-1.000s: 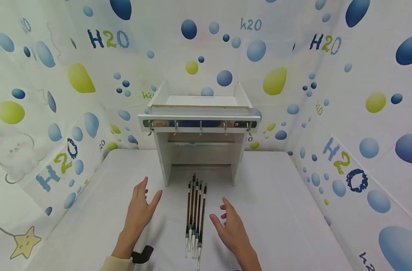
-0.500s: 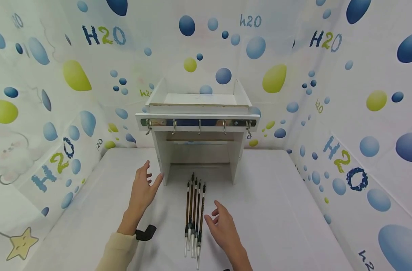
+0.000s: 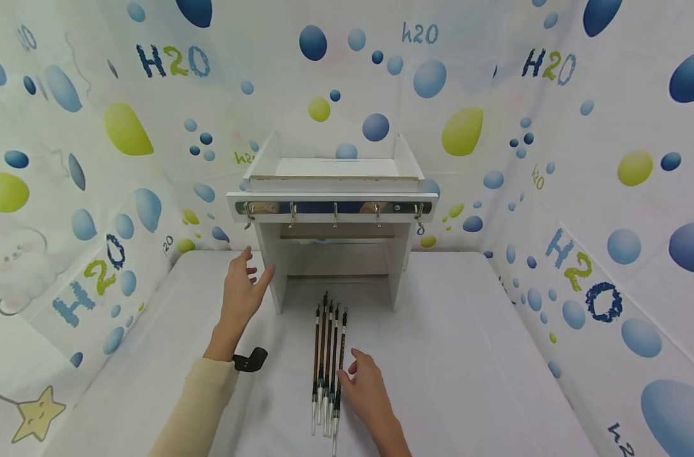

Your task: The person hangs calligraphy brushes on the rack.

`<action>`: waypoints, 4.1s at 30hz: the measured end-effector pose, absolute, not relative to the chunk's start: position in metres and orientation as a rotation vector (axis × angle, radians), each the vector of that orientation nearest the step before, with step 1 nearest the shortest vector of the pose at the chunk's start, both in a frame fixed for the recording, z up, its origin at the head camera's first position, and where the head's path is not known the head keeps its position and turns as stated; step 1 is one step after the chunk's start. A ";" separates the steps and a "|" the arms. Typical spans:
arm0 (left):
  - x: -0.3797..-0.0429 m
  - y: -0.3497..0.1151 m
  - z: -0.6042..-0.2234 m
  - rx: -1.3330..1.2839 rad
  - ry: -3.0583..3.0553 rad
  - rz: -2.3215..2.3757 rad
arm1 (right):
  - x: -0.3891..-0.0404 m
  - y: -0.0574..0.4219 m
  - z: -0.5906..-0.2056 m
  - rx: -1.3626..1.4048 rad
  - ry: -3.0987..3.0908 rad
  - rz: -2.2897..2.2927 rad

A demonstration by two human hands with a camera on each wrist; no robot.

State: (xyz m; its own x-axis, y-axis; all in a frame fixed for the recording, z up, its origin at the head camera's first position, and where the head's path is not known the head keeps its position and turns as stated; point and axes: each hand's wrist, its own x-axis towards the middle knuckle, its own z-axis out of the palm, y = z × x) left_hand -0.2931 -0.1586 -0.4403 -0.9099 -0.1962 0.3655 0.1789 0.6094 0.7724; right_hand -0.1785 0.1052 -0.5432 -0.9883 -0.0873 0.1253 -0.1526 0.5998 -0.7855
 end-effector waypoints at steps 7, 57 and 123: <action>-0.304 -0.157 -0.431 0.007 -2.389 -1.196 | -0.181 0.100 -0.551 0.182 -2.762 1.324; -0.342 -0.150 -0.435 -0.083 -2.079 -0.862 | -0.191 0.075 -0.565 0.119 -2.875 1.229; -0.340 -0.152 -0.438 -0.112 -2.060 -0.887 | -0.198 0.158 -0.457 -0.132 -2.349 1.178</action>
